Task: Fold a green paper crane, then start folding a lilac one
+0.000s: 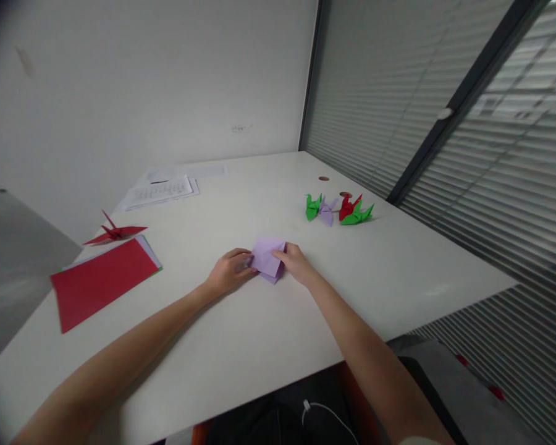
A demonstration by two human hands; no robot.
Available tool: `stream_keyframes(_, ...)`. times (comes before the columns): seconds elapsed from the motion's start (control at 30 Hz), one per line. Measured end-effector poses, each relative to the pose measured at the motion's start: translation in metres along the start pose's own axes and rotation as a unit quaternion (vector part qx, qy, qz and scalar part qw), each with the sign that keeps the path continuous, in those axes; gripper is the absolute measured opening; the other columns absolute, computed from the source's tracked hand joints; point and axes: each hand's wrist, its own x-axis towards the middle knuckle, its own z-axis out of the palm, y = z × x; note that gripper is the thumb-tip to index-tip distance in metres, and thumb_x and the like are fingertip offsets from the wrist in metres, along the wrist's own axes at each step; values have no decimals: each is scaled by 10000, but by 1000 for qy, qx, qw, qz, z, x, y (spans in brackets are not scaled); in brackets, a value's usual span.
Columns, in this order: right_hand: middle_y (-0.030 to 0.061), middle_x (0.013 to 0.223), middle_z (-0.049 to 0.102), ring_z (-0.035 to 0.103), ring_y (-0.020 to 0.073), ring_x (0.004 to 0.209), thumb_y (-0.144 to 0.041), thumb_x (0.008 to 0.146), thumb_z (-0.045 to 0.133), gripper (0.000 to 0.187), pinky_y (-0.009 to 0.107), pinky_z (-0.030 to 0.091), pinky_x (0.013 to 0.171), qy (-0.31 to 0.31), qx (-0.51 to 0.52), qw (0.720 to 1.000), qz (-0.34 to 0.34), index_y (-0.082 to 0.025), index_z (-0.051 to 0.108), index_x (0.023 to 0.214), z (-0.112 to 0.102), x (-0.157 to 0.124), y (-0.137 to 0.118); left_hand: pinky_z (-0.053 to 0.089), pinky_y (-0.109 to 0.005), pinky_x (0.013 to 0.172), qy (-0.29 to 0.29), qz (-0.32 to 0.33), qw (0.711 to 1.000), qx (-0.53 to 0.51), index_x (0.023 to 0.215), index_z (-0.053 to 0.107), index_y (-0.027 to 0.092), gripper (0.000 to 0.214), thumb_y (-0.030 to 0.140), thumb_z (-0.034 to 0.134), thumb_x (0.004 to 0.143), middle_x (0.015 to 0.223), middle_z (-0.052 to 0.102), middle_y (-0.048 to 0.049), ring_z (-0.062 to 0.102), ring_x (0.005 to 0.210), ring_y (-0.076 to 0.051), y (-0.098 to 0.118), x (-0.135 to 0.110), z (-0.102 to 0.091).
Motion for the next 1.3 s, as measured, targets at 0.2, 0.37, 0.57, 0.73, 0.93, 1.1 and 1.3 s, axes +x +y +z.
stream_keyframes(0.2,67,888,729,668,214,864,-305,715,677,227,367,509,828,-47,111,992,43,-178,638,899,11,-10,-13,561,-297,744,52,-39,986,-154,1167,609,167,401,370,666,826,1120,626,-119,624,814,-137,-5,1,3)
stream_keyframes(0.37,88,953,725,656,229,965,-342,730,688,244,396,505,893,-104,110,987,56,-186,630,908,16,-15,-12,557,-311,780,40,-41,988,-146,1201,595,160,436,358,674,821,1119,609,-114,613,813,-132,-4,1,3)
stream_keyframes(0.57,94,1021,715,647,236,1008,-412,770,657,319,427,502,915,-118,100,987,49,-207,605,1009,12,-15,-11,556,-295,782,14,-44,992,-117,1217,591,168,413,357,634,852,1100,589,-103,609,910,-160,-4,2,2)
stream_keyframes(0.73,97,1038,711,656,233,970,-403,701,732,368,428,496,927,-124,129,982,63,-198,615,983,9,-16,-10,560,-259,722,-1,-48,990,-132,1207,591,155,399,372,602,873,1108,550,-93,597,786,-109,-3,3,2)
stream_keyframes(0.93,77,1004,714,659,208,920,-338,608,819,436,392,496,918,-147,112,982,46,-186,648,980,12,-19,-10,560,-270,710,-10,-48,994,-98,1264,544,179,507,438,634,838,1125,506,-81,579,765,-105,-2,1,2)
stream_keyframes(1.1,41,870,709,658,193,866,-400,616,814,417,364,526,863,-169,73,983,13,-173,682,940,18,-18,-10,549,-310,801,-11,-55,996,-73,1327,484,190,541,445,596,864,1178,482,-98,580,829,-124,1,0,0)
stream_keyframes(1.3,35,779,685,647,179,772,-534,678,733,441,352,552,785,-145,22,989,-10,-151,696,893,19,-13,-5,531,-346,865,2,-58,996,-66,1400,387,219,627,432,611,855,1186,498,-100,591,945,-171,2,1,-1)
